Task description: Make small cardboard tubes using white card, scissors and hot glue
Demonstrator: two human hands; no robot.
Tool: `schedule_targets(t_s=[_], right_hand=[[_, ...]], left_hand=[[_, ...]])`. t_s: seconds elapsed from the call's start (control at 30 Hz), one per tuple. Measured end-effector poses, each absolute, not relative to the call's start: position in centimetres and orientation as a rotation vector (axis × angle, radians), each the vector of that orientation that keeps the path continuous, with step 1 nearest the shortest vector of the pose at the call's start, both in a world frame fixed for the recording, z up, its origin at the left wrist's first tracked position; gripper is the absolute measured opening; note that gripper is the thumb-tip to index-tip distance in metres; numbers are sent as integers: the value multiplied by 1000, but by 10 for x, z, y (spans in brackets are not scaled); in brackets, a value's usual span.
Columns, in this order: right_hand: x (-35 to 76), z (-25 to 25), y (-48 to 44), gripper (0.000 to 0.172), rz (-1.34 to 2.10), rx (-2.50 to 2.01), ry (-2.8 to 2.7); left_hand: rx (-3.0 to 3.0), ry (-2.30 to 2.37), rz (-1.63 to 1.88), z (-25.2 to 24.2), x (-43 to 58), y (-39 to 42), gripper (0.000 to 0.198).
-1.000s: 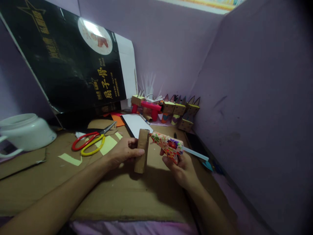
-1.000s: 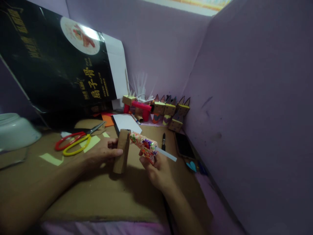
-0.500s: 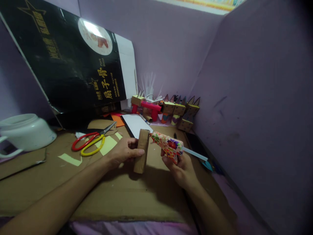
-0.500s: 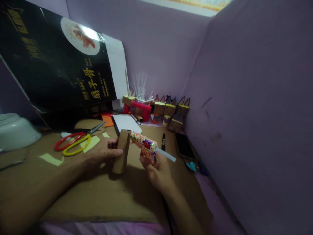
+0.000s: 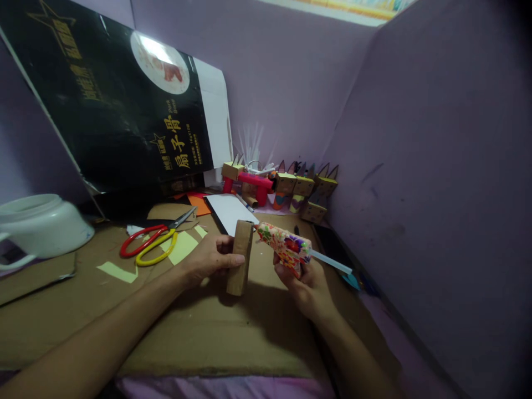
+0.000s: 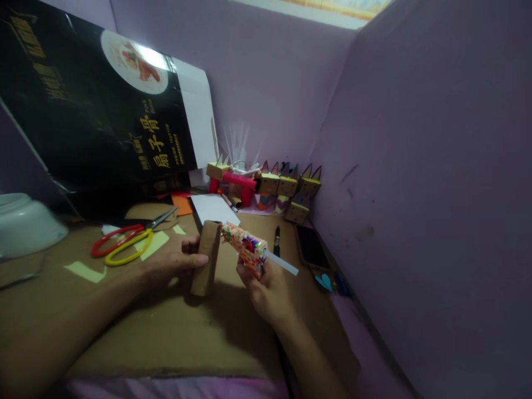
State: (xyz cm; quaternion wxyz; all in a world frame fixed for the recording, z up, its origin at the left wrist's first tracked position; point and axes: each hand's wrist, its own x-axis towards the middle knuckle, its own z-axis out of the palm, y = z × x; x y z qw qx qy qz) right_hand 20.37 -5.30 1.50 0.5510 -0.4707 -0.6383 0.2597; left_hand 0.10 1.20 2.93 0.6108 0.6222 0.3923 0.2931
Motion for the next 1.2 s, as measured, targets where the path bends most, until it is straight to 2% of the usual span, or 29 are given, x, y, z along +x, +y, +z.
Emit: schedule_targets(t_s=[1.03,1.2], right_hand=[[205,5,-53,16,733,-1123,-1516],[204,4,-53,16,750,-1132,-1496]], left_hand=[[1384,942,744,31,0,13,55],[1390,941,786,30,-1,13,51]])
